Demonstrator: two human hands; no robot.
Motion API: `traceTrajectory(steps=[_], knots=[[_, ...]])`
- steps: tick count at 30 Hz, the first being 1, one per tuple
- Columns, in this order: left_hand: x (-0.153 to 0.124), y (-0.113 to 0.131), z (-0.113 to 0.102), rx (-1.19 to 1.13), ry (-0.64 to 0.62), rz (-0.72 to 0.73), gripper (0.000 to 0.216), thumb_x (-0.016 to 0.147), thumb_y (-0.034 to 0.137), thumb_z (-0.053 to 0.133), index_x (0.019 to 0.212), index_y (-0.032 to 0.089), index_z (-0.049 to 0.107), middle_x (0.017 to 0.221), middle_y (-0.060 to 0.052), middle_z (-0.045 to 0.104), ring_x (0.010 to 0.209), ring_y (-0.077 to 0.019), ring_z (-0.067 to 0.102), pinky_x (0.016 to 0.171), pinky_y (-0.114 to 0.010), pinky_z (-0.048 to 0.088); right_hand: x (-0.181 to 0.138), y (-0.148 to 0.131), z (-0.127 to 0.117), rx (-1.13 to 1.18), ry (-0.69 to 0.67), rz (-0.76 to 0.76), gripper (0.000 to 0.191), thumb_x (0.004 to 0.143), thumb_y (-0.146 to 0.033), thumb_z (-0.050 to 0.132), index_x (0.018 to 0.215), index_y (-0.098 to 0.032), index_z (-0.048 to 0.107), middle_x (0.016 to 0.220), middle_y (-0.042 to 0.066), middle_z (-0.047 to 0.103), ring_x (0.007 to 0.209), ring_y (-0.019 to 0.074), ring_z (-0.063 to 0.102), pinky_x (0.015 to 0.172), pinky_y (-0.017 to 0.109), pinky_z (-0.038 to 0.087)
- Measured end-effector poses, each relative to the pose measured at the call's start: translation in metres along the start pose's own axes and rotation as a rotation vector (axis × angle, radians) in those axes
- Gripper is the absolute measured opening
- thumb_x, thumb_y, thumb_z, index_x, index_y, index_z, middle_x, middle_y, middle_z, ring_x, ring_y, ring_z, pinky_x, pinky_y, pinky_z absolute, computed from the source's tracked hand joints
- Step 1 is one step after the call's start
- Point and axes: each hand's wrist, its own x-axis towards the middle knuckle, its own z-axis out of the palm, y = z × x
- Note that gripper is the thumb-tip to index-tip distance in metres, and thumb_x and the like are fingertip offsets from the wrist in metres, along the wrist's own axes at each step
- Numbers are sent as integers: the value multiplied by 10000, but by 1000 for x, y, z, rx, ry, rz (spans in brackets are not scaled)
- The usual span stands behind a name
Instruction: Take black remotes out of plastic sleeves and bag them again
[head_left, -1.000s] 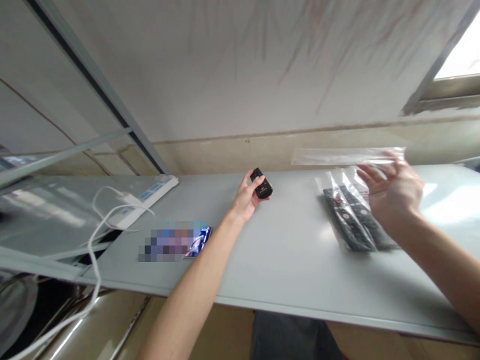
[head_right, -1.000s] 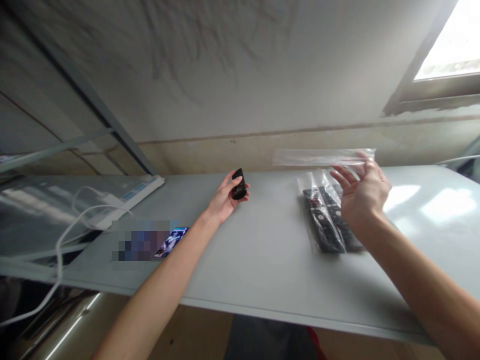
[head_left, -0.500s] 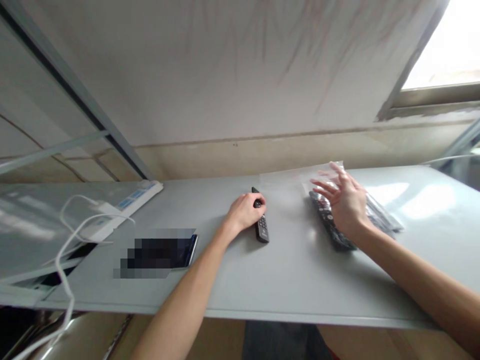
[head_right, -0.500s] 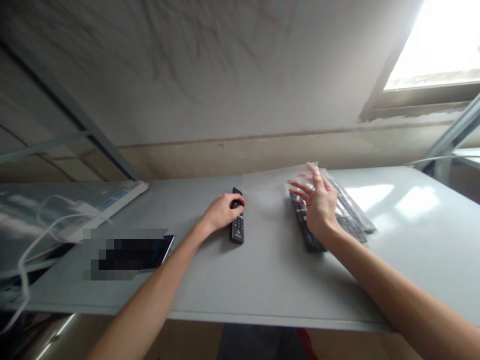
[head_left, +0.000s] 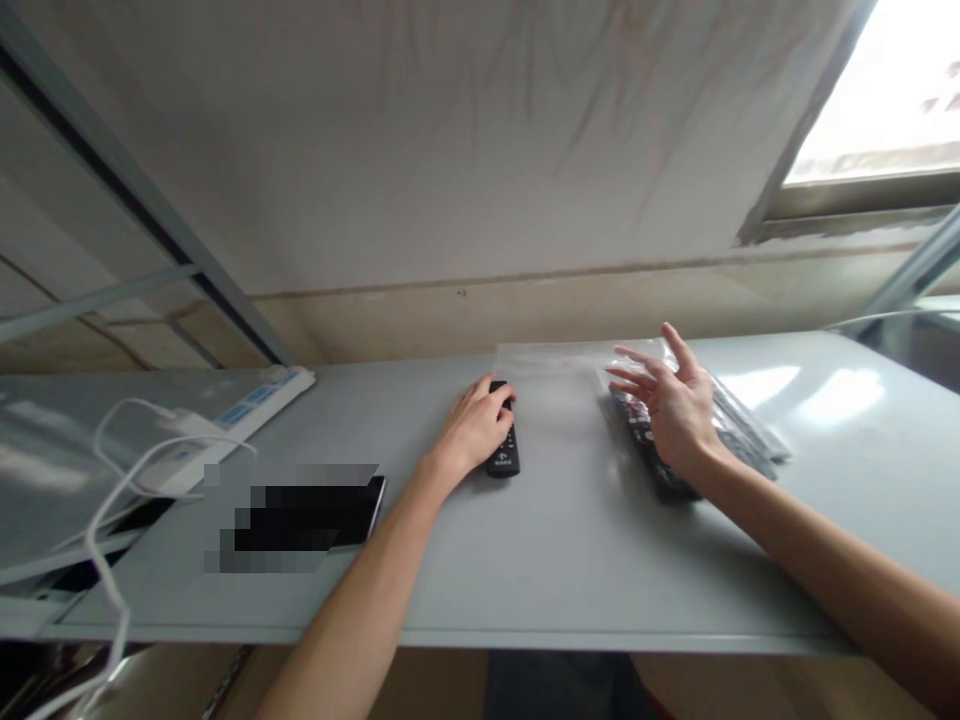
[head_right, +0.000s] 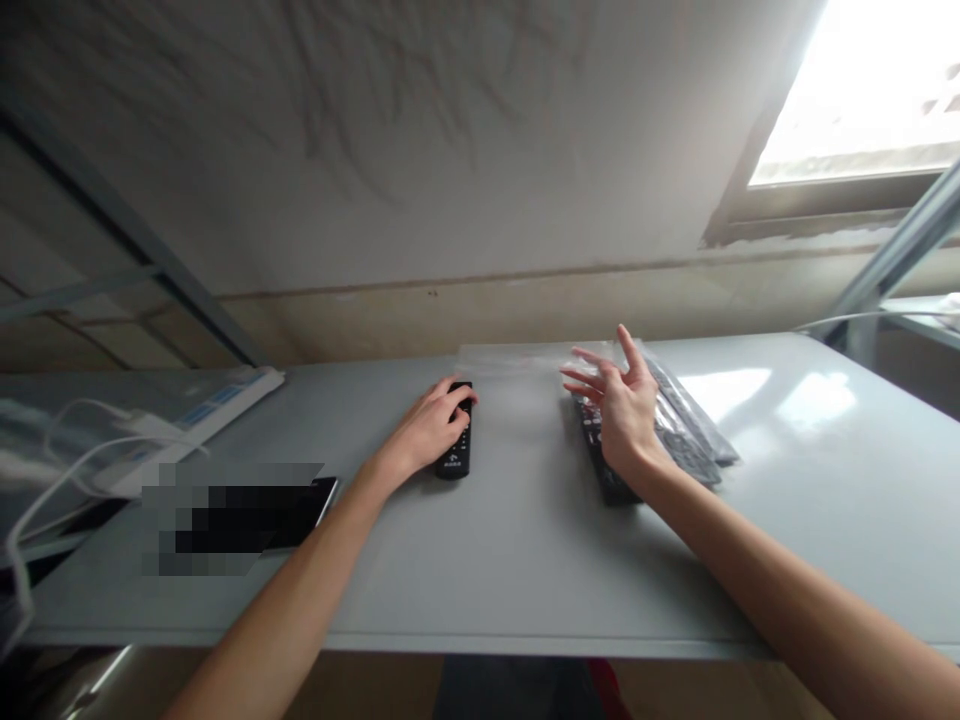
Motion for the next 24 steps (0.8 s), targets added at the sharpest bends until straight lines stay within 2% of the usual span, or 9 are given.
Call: traceTrajectory(steps=[4,6,8,13,18,21,24], knots=[[-2,7,-2,50,-4,18,260,1014,156,454,1034,210,707,1276,-100,671,1160,-265,658,1070,-399,518,-2,2,-1,-19,-90,11,1031,819,-204,705,1722,-283,214,1324,91,767,1028,209,812,886,368,684],[-3,9,-1,104,19,2,194,1010,175,497,1003,210,688,1224,-99,666,1154,-271,646,1049,-403,518,-4,3,0,-36,-161,22,1053,821,-232,728,1725,-306,192,1361,91,749,1054,223,809,966,428,668],[-3,10,0,145,30,-22,154,986,154,534,1028,212,670,1213,-99,651,1163,-271,635,1034,-399,517,-8,4,2,-69,-228,22,1041,848,-289,727,1726,-342,169,1415,97,717,1065,236,806,980,471,664],[-3,11,3,221,55,-99,159,960,121,545,1072,195,631,1227,-134,624,1185,-297,613,1017,-419,523,-15,5,5,-168,-368,-24,1024,913,-414,703,1726,-397,79,1482,128,646,1031,252,805,893,484,689],[-2,15,3,226,168,-148,185,937,116,566,1111,170,600,1267,-164,595,1236,-326,582,1056,-444,517,-14,5,5,-211,-403,-13,1062,894,-480,743,1705,-383,66,1412,141,626,935,255,815,741,407,694],[-3,15,5,185,189,-116,320,935,99,563,1251,142,586,1381,-180,568,1327,-320,559,1146,-450,479,-12,7,4,-237,-403,-12,1042,895,-482,738,1698,-386,82,1388,136,611,863,231,810,680,378,687],[-5,14,7,153,102,-69,481,980,129,537,1462,122,525,1584,-201,478,1519,-317,450,1274,-445,371,-8,12,2,-282,-419,-30,1031,904,-497,734,1700,-392,87,1373,132,603,808,220,795,659,404,694]])
